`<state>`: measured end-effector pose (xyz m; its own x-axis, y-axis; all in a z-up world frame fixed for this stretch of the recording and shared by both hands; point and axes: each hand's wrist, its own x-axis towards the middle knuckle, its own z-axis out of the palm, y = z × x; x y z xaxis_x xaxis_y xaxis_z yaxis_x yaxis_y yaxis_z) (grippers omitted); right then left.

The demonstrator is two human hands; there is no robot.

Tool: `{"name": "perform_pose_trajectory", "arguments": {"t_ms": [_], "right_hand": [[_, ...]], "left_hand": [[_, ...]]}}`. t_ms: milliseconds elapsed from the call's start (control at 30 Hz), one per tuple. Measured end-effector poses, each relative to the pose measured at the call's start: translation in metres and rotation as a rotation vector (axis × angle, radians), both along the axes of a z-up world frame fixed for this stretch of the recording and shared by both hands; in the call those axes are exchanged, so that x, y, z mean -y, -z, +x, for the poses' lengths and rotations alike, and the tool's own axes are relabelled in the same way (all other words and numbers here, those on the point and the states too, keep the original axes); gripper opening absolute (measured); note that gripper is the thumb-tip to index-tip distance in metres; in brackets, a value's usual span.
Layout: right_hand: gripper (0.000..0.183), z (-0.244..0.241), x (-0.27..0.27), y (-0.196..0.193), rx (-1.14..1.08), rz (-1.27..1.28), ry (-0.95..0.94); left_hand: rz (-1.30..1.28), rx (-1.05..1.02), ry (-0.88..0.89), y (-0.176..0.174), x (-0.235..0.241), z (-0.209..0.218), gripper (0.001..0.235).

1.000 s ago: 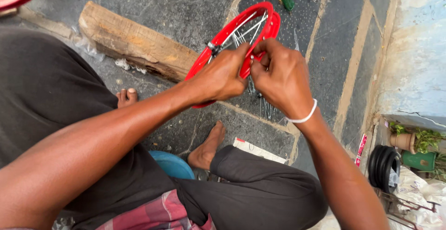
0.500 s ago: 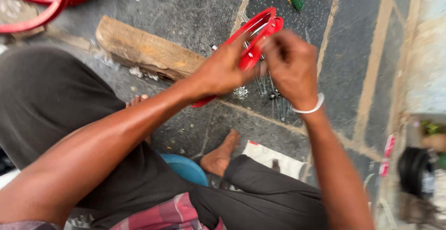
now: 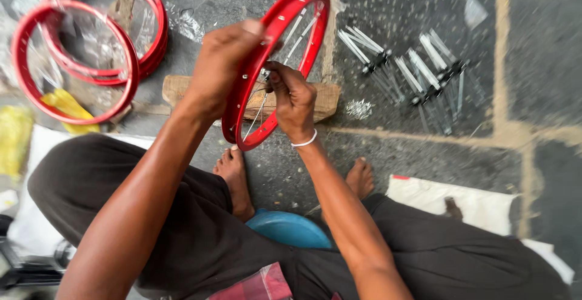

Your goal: The person is assembling a bicycle wheel by inserting spokes into a red rim and connecting them to the hub. They are sitting on the ground and using their hands to manipulate the spokes and rim.

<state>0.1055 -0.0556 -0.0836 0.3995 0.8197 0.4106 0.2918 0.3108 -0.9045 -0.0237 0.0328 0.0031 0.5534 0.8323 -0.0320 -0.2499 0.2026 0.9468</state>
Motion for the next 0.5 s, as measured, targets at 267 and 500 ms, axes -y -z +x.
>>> {"name": "perform_pose_trajectory", "arguments": {"t_ms": [267,500], "right_hand": [[0.012,-0.001,-0.006,-0.002,0.193,0.183,0.088],[0.008,-0.005,-0.002,0.002,0.155,0.216,0.154]], "left_hand": [[-0.242,0.461,0.271,0.018,-0.004,0.013,0.032],[-0.278,0.398,0.223,0.022,0.002,0.018,0.051]]}}
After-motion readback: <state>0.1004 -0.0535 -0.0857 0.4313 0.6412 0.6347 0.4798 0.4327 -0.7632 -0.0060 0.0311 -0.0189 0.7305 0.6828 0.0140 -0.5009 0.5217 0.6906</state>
